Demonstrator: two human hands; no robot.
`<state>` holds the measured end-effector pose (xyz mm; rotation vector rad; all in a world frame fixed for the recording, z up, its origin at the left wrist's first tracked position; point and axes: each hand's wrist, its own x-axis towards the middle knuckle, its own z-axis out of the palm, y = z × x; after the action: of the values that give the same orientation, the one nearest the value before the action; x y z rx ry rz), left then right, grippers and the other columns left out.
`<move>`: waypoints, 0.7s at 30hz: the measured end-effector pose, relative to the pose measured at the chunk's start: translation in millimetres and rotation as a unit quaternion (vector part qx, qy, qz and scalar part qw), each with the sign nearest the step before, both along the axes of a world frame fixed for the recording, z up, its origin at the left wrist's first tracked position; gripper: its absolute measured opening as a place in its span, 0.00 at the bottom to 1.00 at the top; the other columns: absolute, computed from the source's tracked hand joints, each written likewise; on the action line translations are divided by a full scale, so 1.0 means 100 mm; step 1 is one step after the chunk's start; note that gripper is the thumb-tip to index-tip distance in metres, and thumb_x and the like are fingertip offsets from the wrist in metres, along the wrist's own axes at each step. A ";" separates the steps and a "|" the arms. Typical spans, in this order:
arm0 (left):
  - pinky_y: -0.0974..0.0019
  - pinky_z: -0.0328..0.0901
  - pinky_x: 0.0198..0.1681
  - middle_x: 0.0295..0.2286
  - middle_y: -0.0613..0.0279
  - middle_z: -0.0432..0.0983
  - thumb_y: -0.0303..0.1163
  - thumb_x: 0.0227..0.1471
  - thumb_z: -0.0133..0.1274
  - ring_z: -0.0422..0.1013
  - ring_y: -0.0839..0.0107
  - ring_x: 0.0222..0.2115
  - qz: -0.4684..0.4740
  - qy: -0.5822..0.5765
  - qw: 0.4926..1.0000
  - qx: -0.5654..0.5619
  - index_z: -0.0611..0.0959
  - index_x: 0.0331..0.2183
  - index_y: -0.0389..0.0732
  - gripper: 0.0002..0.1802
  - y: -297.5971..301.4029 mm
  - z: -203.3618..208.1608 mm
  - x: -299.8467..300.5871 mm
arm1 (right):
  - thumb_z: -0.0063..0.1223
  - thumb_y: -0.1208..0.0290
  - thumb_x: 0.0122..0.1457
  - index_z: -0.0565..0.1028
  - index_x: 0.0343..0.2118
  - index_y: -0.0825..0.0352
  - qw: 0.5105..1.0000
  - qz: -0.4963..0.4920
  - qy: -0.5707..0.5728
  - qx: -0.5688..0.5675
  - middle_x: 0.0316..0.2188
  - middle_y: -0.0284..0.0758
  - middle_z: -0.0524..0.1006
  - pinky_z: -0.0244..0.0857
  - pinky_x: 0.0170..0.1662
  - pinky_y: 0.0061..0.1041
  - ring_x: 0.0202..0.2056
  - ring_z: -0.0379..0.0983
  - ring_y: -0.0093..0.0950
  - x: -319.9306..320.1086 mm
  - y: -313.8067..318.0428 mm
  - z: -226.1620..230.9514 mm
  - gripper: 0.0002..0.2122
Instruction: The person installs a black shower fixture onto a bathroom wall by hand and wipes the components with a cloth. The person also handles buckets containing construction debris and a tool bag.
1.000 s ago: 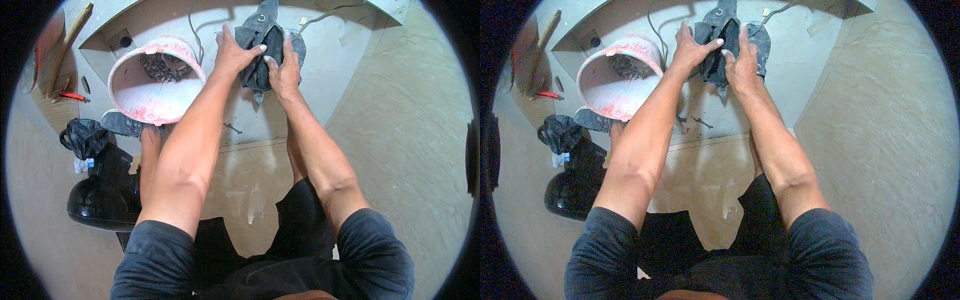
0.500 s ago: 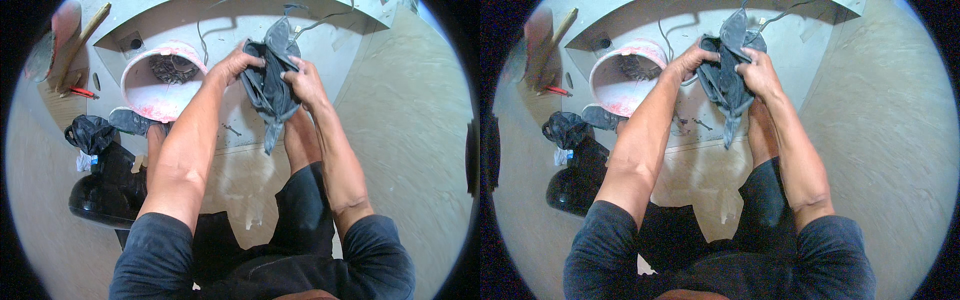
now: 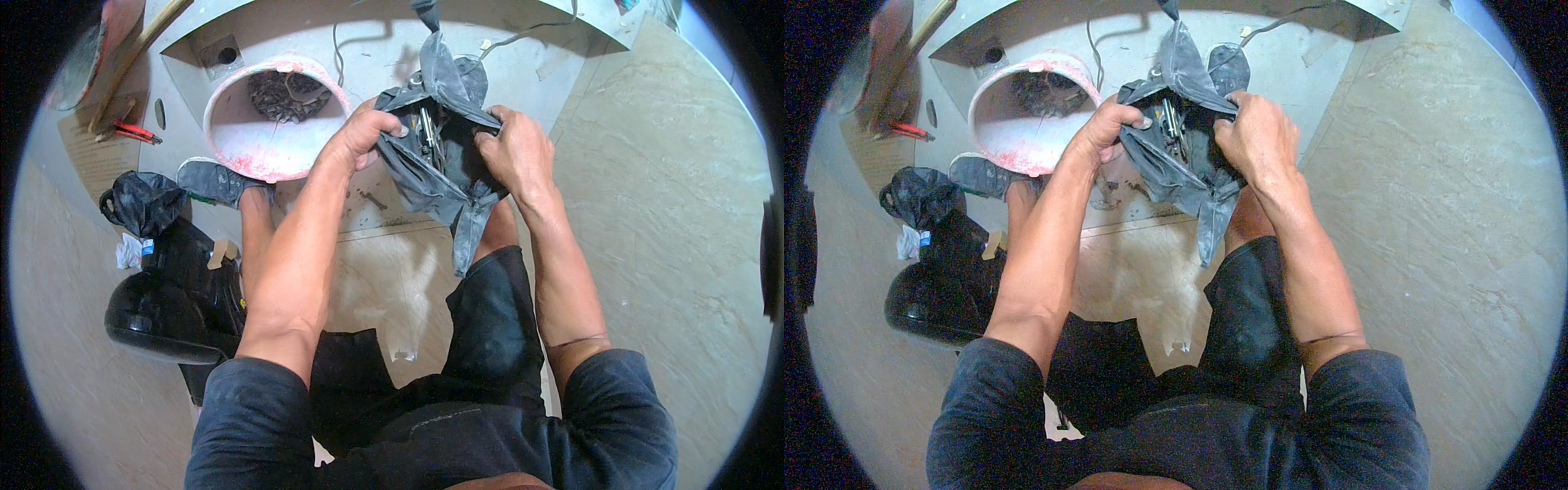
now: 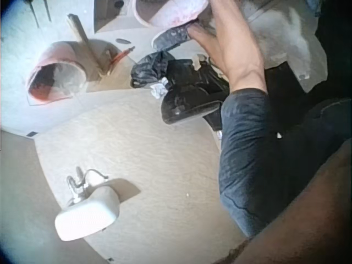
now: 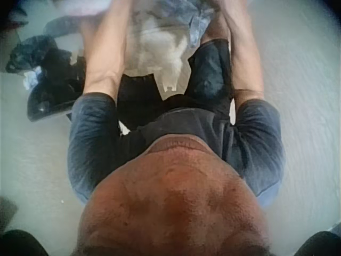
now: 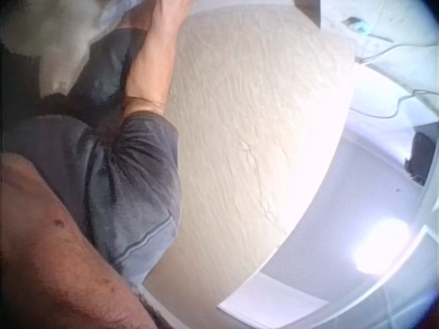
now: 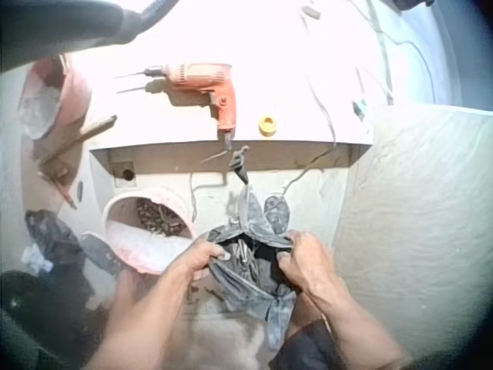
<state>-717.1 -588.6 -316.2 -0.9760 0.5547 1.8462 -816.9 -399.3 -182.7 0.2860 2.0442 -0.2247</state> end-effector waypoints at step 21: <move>0.64 0.70 0.45 0.35 0.55 0.76 0.17 0.35 0.50 0.74 0.66 0.36 -0.008 -0.009 1.000 0.019 0.74 0.43 0.30 0.26 -0.20 0.09 0.25 | 0.57 0.72 0.47 0.81 0.37 0.64 0.995 0.024 -0.015 -0.100 0.31 0.50 0.79 0.70 0.41 0.42 0.37 0.77 0.47 0.07 0.10 -0.40 0.12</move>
<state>-692.2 -608.9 -306.7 -0.9594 0.5136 1.8264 -810.1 -389.4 -222.3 0.1164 1.9781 -0.3898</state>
